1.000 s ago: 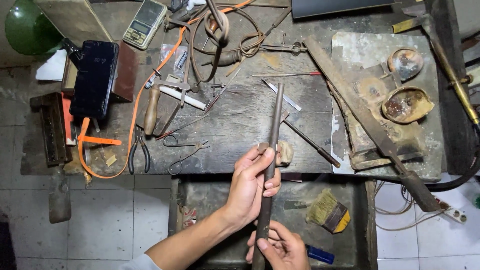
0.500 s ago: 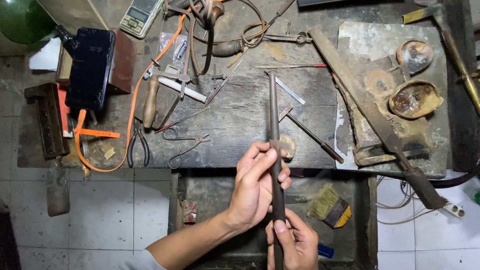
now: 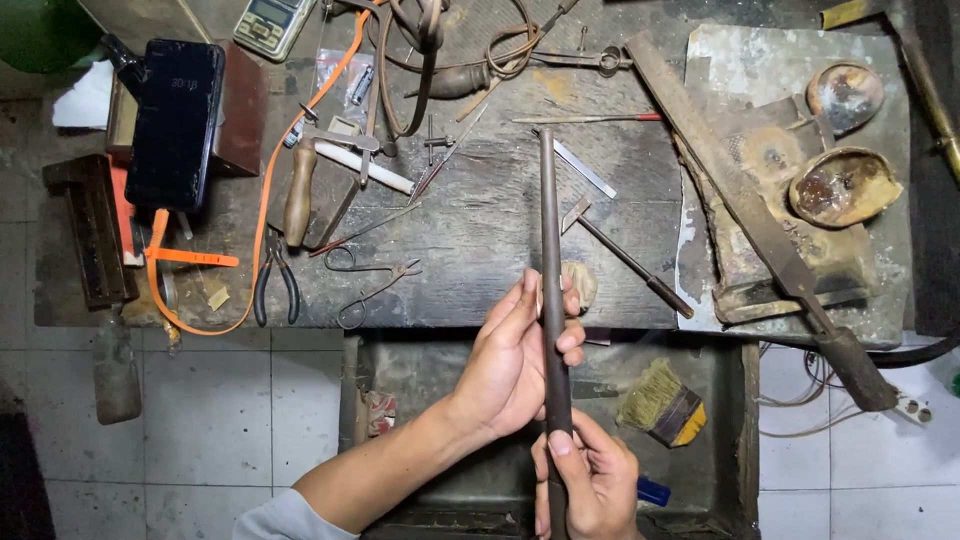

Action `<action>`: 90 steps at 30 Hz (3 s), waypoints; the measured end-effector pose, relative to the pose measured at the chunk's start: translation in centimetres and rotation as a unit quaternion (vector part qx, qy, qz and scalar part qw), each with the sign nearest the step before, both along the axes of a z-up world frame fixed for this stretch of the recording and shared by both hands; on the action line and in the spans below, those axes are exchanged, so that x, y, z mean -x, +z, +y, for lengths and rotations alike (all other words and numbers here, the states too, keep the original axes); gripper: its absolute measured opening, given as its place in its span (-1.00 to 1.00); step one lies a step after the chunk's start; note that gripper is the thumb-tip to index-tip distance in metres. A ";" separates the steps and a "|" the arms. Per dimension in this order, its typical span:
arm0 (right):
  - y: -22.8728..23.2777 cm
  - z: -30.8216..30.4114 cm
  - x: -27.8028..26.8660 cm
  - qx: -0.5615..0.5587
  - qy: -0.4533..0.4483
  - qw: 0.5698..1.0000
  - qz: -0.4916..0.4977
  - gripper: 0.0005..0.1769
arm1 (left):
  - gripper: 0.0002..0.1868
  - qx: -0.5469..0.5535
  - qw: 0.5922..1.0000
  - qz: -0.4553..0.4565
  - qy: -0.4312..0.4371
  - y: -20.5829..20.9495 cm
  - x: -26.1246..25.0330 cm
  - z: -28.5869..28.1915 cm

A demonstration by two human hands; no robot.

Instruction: Shaping a metal strip into a ring using a mandrel, file, and pliers at a jewelry workbench.

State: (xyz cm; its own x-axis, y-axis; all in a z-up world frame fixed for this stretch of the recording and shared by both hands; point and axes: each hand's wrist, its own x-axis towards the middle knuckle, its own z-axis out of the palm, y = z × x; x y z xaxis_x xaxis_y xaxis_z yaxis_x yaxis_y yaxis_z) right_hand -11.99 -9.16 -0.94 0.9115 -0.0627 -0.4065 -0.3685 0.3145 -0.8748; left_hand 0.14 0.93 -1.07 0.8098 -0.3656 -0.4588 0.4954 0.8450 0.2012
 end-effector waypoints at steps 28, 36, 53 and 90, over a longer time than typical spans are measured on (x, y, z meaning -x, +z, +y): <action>6.4 -2.9 -12.9 0.419 0.091 0.851 -0.302 -0.91 | -0.77 -0.047 0.999 0.011 -0.024 -1.2 0.6 -0.4; 6.0 -2.6 -14.3 0.445 0.072 0.840 -0.301 -0.76 | -0.65 -0.035 0.999 0.001 -0.019 -0.7 -0.7 0.6; 4.0 -0.7 -15.6 0.211 0.092 0.970 -0.081 -0.77 | -0.63 -0.137 0.990 0.020 0.001 -1.2 -1.7 1.6; 5.8 -3.9 -16.4 0.187 0.135 0.968 -0.099 -0.66 | -0.57 -0.083 0.994 -0.059 -0.041 -0.3 -1.7 1.8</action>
State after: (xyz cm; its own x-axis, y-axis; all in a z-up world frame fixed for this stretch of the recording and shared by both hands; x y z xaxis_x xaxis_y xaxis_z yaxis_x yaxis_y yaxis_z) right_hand 4.39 -13.09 4.83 0.9732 0.0793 -0.2161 -0.2056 -0.1224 -0.9709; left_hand 1.79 2.72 -1.40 0.8325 -0.3600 -0.4212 0.5256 0.7536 0.3947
